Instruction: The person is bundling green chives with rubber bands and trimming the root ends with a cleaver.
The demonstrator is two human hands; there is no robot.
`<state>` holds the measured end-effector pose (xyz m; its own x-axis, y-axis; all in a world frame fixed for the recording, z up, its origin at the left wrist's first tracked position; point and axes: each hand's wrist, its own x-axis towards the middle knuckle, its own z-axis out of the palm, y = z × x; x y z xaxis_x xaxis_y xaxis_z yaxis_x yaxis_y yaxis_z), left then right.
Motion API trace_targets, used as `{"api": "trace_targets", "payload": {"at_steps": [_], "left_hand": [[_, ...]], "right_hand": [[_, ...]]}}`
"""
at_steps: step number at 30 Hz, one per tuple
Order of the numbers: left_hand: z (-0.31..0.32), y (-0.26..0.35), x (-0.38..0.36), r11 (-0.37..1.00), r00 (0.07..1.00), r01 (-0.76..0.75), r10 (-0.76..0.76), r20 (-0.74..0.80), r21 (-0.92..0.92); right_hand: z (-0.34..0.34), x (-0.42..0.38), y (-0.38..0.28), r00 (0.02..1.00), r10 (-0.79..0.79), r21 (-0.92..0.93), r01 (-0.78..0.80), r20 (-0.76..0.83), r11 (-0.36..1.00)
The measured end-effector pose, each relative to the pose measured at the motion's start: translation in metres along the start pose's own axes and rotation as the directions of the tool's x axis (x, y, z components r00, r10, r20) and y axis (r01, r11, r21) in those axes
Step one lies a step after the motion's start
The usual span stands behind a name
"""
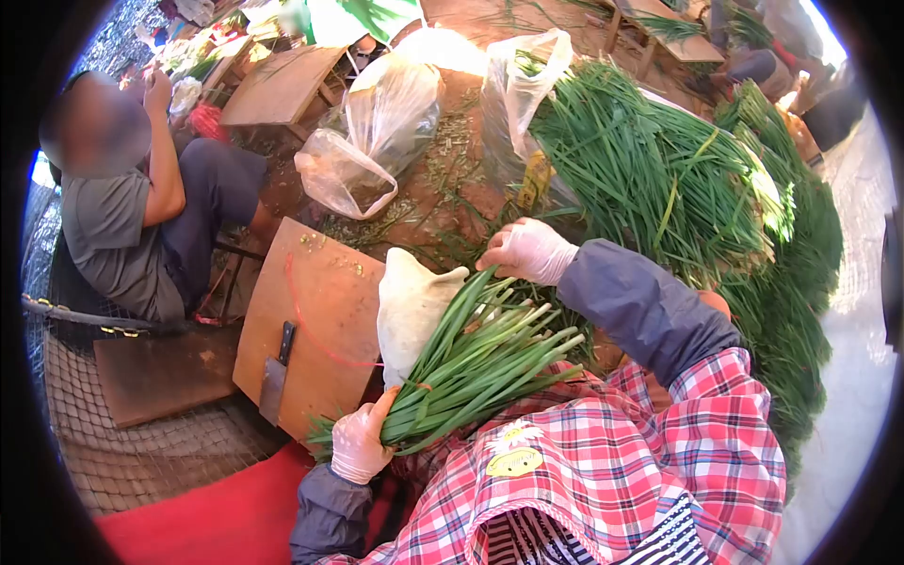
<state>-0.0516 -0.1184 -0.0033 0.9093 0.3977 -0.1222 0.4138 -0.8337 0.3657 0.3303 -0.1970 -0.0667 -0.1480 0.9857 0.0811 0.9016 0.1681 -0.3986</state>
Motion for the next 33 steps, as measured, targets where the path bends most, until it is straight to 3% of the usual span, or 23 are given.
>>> {"api": "trace_targets", "payload": {"at_steps": [2, 5, 6, 9, 12, 14, 16, 20, 23, 24, 27, 28, 30, 31, 32, 33], "left_hand": [[-0.001, -0.002, -0.002, 1.000, 0.999, 0.021, -0.020, 0.034, -0.006], [-0.003, 0.002, 0.003, 0.983, 0.994, 0.109, -0.112, -0.013, -0.150], [-0.001, -0.004, 0.002, 0.982, 0.992, 0.124, -0.117, 0.054, -0.145], [0.003, -0.008, 0.004, 0.975, 0.989, 0.150, -0.150, 0.015, -0.164], [0.003, -0.011, 0.004, 0.978, 0.997, 0.079, -0.082, -0.010, -0.192], [0.008, -0.009, 0.006, 0.945, 0.976, 0.208, -0.186, 0.109, -0.250], [0.011, -0.009, 0.007, 0.922, 0.955, 0.278, -0.235, 0.180, -0.270], [0.013, -0.010, 0.007, 0.917, 0.949, 0.293, -0.244, 0.200, -0.270], [0.009, -0.006, 0.010, 0.918, 0.943, 0.314, -0.272, 0.193, -0.241], [0.009, -0.005, 0.010, 0.918, 0.939, 0.325, -0.286, 0.189, -0.226], [0.010, -0.003, 0.007, 0.946, 0.958, 0.281, -0.265, 0.113, -0.165], [0.008, -0.003, 0.006, 0.948, 0.957, 0.283, -0.269, 0.110, -0.143], [0.008, -0.002, 0.000, 0.953, 0.956, 0.286, -0.276, 0.102, -0.103], [0.012, -0.002, -0.003, 0.953, 0.958, 0.283, -0.277, 0.073, -0.104], [0.014, -0.002, -0.007, 0.955, 0.960, 0.278, -0.275, 0.048, -0.101], [0.015, -0.003, -0.009, 0.957, 0.962, 0.272, -0.271, 0.024, -0.100]], "right_hand": [[0.009, 0.003, -0.002, 0.996, 0.060, 0.071, -0.065, 0.060, 0.995], [0.013, -0.007, -0.013, 0.992, 0.121, 0.370, -0.126, 0.037, 0.920], [0.013, -0.010, -0.018, 0.986, 0.133, 0.424, -0.163, 0.098, 0.891], [0.012, -0.017, -0.025, 0.971, 0.175, 0.536, -0.235, 0.161, 0.811], [0.008, -0.022, -0.031, 0.949, 0.198, 0.449, -0.291, 0.244, 0.845], [0.011, -0.020, -0.029, 0.980, 0.074, 0.195, -0.110, 0.185, 0.975], [0.017, -0.016, -0.029, 0.997, -0.021, -0.046, 0.025, 0.073, 0.999], [0.021, -0.018, -0.031, 0.996, 0.088, 0.138, -0.084, -0.029, 0.987], [0.027, -0.022, -0.034, 0.957, 0.286, 0.310, -0.257, -0.052, 0.915], [0.024, -0.020, -0.037, 0.958, 0.282, 0.236, -0.265, -0.044, 0.935], [0.033, -0.012, -0.021, 0.882, 0.470, -0.031, -0.469, 0.028, 0.883], [0.038, -0.016, -0.004, 0.892, 0.449, -0.118, -0.452, -0.054, 0.884], [0.039, -0.030, 0.038, 0.753, 0.652, -0.243, -0.651, -0.087, 0.719], [0.030, -0.044, 0.047, 0.694, 0.719, -0.356, -0.661, 0.045, 0.660], [0.036, -0.063, 0.068, 0.610, 0.734, -0.501, -0.553, 0.300, 0.665], [0.030, -0.074, 0.070, 0.527, 0.759, -0.548, -0.532, 0.383, 0.645]]}}
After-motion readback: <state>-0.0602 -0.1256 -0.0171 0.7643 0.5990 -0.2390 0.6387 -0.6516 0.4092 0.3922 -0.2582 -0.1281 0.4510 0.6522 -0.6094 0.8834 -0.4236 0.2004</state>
